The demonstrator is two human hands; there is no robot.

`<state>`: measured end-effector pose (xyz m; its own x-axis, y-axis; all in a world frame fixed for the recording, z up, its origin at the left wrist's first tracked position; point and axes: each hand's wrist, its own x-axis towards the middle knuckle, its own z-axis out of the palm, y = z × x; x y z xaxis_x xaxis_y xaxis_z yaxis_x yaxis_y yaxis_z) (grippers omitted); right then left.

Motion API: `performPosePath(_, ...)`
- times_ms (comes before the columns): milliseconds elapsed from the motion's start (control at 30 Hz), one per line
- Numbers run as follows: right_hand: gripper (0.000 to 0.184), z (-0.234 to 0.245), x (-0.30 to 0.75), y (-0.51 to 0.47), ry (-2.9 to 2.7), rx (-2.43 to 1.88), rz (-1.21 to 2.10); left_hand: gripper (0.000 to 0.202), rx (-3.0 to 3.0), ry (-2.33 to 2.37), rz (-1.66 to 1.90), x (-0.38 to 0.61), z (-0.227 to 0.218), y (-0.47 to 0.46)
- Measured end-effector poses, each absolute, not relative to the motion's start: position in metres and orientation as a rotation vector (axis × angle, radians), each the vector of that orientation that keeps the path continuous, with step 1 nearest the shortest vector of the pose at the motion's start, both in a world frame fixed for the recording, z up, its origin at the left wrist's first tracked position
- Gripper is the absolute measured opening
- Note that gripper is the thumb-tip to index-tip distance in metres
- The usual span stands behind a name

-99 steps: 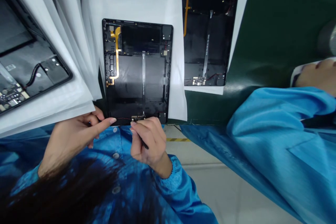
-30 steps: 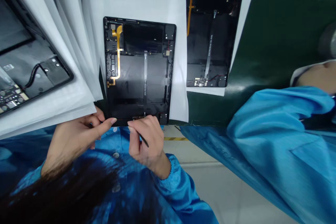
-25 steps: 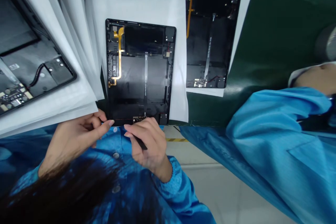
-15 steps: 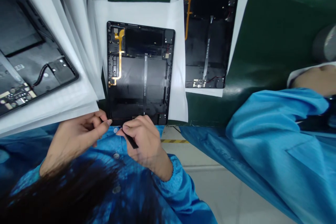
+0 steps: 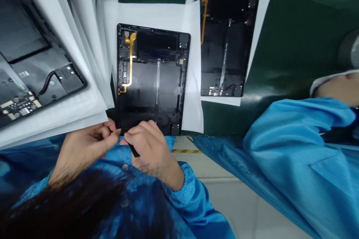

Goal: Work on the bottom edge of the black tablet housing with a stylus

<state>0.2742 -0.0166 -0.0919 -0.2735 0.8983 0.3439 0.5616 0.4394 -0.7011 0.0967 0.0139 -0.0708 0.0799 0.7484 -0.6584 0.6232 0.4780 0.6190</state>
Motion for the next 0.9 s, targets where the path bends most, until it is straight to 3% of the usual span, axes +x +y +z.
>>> performPosePath(267, 0.015, -0.092, 0.282, -0.007, -2.11, -1.161, 0.681, 0.039, 1.198, 1.587, 0.152, 0.096, -0.073, 0.016)
performPosePath(600, 0.031, -0.097, 0.294, -0.009, -2.064, -1.101, 0.732, 0.036, 1.182, 1.612, 0.149, 0.099, -0.071, 0.014)
performPosePath(900, 0.024, -0.098, 0.297, -0.01, -2.001, -1.088, 0.7, 0.041, 1.098, 1.66, 0.14, 0.1, -0.074, 0.014)
